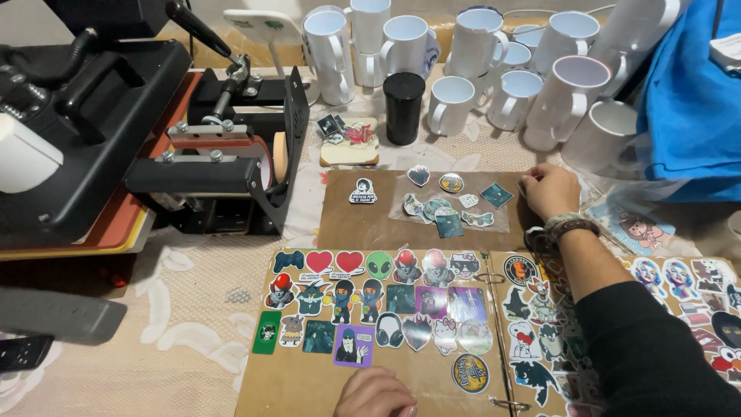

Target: Organizing stickers by peeling their backings and placing them into a binder

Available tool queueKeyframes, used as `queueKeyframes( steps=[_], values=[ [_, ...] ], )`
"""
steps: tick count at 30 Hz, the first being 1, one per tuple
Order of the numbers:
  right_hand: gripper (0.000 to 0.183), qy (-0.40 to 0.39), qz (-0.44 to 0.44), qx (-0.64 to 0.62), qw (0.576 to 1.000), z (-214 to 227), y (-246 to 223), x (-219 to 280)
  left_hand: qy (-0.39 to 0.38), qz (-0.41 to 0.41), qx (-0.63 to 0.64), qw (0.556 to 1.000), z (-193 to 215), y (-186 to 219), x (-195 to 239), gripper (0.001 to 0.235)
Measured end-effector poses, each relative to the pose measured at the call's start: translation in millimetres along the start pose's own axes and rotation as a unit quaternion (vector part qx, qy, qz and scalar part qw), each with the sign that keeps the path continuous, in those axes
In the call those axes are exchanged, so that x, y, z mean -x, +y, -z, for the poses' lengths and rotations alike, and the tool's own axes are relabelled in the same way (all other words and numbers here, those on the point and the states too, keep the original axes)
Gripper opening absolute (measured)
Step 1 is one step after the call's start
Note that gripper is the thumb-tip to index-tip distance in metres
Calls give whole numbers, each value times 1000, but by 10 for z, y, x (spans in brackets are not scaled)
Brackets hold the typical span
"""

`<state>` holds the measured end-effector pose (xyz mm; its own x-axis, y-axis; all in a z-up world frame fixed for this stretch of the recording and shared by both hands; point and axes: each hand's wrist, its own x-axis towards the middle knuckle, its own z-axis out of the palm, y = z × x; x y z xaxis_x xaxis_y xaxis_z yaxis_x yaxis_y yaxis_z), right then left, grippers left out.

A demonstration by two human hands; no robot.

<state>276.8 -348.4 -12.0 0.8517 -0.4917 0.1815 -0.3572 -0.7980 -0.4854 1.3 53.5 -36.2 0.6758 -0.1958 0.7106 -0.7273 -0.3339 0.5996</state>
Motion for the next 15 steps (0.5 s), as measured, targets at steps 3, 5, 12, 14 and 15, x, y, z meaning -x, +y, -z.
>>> queueKeyframes(
  steps=[3, 5, 12, 14, 15],
  values=[
    [17, 29, 8, -29, 999, -36, 42, -6, 8, -2, 2, 1000, 8, 61, -51, 17],
    [18, 46, 21, -50, 997, 26, -19, 57, 16, -2, 4, 1000, -6, 48, -45, 17],
    [36, -83, 100, -142, 981, 526, -873, 692, 21, -8, 23, 999, 14, 96, -124, 18],
    [41, -163, 90, -139, 973, 618, -1133, 903, 19, -2, 29, 999, 21, 115, -124, 17],
    [45, -195, 111, -142, 964, 600, -1215, 966, 16, 4, 24, 1000, 21, 118, -113, 16]
  ],
)
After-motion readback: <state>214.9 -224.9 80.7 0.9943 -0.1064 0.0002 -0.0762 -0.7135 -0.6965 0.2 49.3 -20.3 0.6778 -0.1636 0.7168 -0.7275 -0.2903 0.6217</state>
